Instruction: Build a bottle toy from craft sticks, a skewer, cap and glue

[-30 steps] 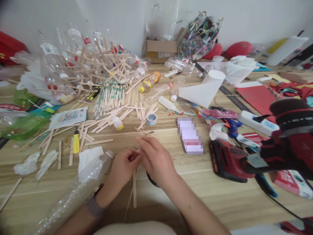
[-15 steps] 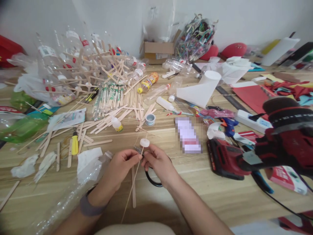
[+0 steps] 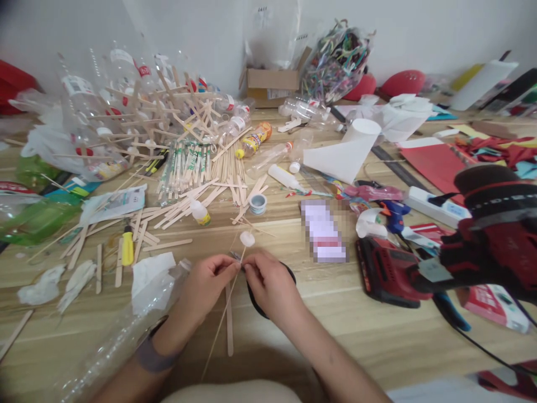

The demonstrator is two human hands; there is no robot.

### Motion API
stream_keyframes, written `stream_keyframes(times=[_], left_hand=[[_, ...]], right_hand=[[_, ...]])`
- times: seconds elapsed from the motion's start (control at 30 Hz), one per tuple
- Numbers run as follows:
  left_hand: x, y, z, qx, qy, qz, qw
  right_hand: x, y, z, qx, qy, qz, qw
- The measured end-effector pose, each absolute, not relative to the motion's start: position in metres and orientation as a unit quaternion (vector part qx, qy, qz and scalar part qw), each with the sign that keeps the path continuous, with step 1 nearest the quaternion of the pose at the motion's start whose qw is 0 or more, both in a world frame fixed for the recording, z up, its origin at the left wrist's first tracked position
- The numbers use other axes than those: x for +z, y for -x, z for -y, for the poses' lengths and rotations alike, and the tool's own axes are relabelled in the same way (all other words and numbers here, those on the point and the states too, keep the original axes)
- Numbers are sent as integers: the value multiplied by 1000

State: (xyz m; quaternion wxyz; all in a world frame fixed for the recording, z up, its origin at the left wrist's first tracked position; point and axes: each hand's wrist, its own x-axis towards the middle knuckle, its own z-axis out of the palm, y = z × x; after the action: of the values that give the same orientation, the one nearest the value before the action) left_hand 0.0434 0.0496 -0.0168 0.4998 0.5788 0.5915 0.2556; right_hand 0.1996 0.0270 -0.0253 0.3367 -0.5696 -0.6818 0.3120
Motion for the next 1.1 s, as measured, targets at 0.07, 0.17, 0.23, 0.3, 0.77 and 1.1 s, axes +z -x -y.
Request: stream_keyframes(times=[0.07,0.17,0.23,0.3,0.77,1.1], left_hand=[[-16,-45,-49,250,-587,-593,491],[-15,-47,-48,243,-598,-591,485],[-14,-47,-48,238,-606,-586,483],[-13,-46,-48,232,-616,-579,482],[-14,-35,-52,188,-727,-531,392],[-14,-42,-44,181,-721,-576,341]], right_hand=[[-25,-200,-25,261,561,718,320],[-29,-200,-24,192,541,763,296],[-32,-201,-24,157,522,788,286],[-34,-204,-25,131,500,810,278],[-37,-207,-27,42,437,849,294],[-42,-208,-26,37,448,846,289]])
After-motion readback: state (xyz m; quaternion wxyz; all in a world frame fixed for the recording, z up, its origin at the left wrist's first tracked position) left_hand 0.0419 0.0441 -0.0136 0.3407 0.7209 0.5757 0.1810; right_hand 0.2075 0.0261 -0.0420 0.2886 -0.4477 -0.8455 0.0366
